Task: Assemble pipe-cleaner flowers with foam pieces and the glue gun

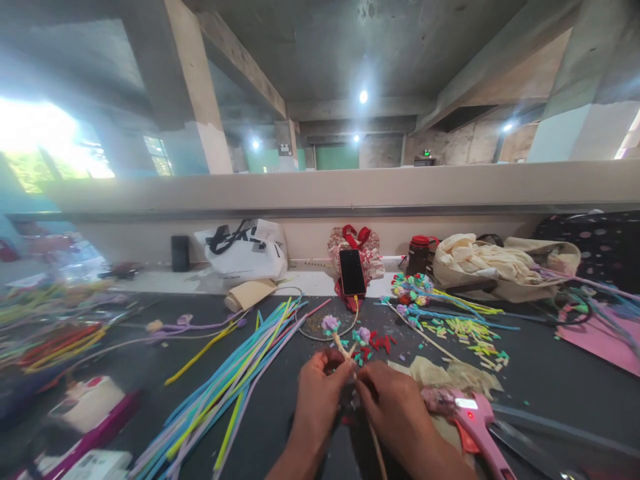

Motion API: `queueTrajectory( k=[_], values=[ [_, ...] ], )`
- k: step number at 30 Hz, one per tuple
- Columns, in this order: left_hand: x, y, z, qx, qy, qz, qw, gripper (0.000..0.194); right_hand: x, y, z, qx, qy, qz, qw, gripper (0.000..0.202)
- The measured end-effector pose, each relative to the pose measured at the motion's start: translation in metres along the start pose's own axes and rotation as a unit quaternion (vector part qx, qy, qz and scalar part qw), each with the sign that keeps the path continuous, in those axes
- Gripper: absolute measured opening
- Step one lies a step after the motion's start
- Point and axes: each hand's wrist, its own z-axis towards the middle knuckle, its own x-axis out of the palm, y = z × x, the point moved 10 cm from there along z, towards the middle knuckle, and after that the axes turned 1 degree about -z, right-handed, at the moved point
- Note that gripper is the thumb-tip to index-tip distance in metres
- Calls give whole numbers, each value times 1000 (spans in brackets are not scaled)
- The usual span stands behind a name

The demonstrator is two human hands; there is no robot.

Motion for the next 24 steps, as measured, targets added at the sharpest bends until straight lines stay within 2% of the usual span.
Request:
queueTrajectory(
  k=[2, 4, 7, 10, 12, 14, 16, 20, 24],
  values=[
    [3, 6, 1, -12, 6, 1, 1000, 19, -4, 6, -3, -26, -27, -80, 996, 18],
    [11, 15, 1, -49, 42, -34, 997, 21, -5, 2, -1, -8, -21, -62, 998, 16],
    [25, 21, -3, -97, 113, -86, 985, 26, 1, -17, 6, 71, 33, 118, 990, 17],
    [36, 17, -11, -118, 181, -103, 971, 35, 12, -27, 9, 131, 72, 296, 943, 19],
    [40, 15, -15, -123, 206, -104, 965, 37, 19, -31, 9, 153, 85, 354, 919, 19],
    [39, 16, -16, -122, 209, -103, 965, 36, 26, -33, 7, 165, 97, 379, 905, 20],
    [36, 20, -13, -119, 198, -100, 968, 33, 29, -34, 6, 166, 93, 383, 904, 22],
    [24, 28, 0, -98, 149, -91, 980, 30, 24, -40, 9, 148, 72, 352, 921, 26],
    [20, 21, 3, -83, 139, -117, 980, 30, 19, -52, 13, 169, 58, 376, 909, 31]
  ],
)
